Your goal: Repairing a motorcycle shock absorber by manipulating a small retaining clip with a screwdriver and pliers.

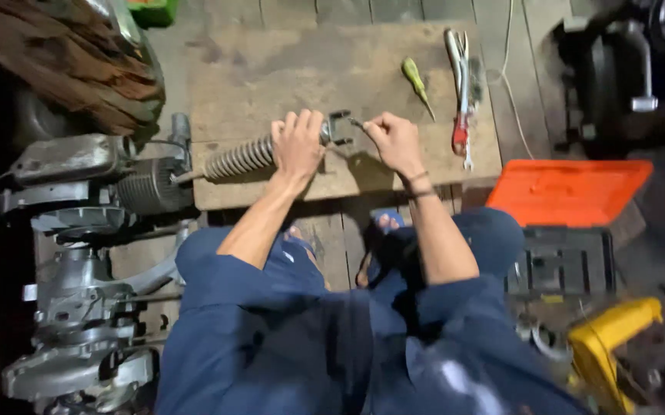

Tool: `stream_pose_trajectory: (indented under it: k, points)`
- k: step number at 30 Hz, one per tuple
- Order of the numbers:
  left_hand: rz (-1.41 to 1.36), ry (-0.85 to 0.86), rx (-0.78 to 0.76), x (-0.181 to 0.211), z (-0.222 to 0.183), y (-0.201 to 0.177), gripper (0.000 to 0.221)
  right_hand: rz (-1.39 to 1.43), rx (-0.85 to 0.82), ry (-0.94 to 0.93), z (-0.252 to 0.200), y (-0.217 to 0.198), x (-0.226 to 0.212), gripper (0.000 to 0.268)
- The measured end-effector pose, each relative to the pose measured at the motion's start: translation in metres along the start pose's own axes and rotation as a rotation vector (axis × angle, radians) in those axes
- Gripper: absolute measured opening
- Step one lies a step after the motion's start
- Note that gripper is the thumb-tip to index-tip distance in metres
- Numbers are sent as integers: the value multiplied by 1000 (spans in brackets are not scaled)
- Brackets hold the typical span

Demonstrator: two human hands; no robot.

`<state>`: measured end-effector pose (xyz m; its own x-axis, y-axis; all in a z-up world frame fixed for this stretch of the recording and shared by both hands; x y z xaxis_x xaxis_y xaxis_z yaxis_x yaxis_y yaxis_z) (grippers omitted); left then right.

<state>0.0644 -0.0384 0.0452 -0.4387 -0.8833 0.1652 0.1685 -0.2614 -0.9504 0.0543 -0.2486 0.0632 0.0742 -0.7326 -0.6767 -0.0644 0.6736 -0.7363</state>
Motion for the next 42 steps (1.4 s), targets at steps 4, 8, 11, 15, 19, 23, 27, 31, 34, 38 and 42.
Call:
stream_pose_trajectory:
  k: [4,8,11,15,19,23,27,31,34,38,42]
  points:
    - [16,-27,-27,4,-6,-19,55,175,-4,-77,5,3,-38,14]
    - [43,-29,9,5,-1,-49,57,89,-43,-6,2,34,7,17]
    - [8,-26,7,-3,-4,-32,57,240,-6,21,-1,11,-13,9]
    - [-2,-23,1,-3,0,-20,58,285,11,-68,8,-4,-44,11]
    - [13,-40,13,-7,-1,-19,53,60,-52,-31,1,18,-11,18]
    - [8,-51,10,-11,6,-12,53,251,-30,-56,11,-10,-58,11]
    - [16,-49,-6,-9,-2,-10,53,205,-61,-2,8,24,-27,16]
    - [-2,-38,3,-9,1,-16,54,88,-50,10,-4,5,-21,20]
    - [-8,-39,23,-10,-1,-26,56,260,-6,-74,12,0,-50,13]
    - [-11,-36,58,-2,-5,-56,50,-46,-8,-152,8,14,-49,25]
    - [-11,-45,29,-9,-5,-27,55,55,32,-47,-7,-10,-47,18]
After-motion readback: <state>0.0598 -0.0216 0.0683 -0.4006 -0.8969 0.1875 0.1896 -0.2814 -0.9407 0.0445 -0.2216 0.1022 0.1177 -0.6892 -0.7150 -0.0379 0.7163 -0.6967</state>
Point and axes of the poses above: each hand's wrist, its own z-axis towards the middle knuckle, its own y-axis out of the palm, x = y × z, the point moved 9 cm from there along z, towards the middle knuckle, and after that the axes turned 11 degrees about -x, right-handed, at the moved point
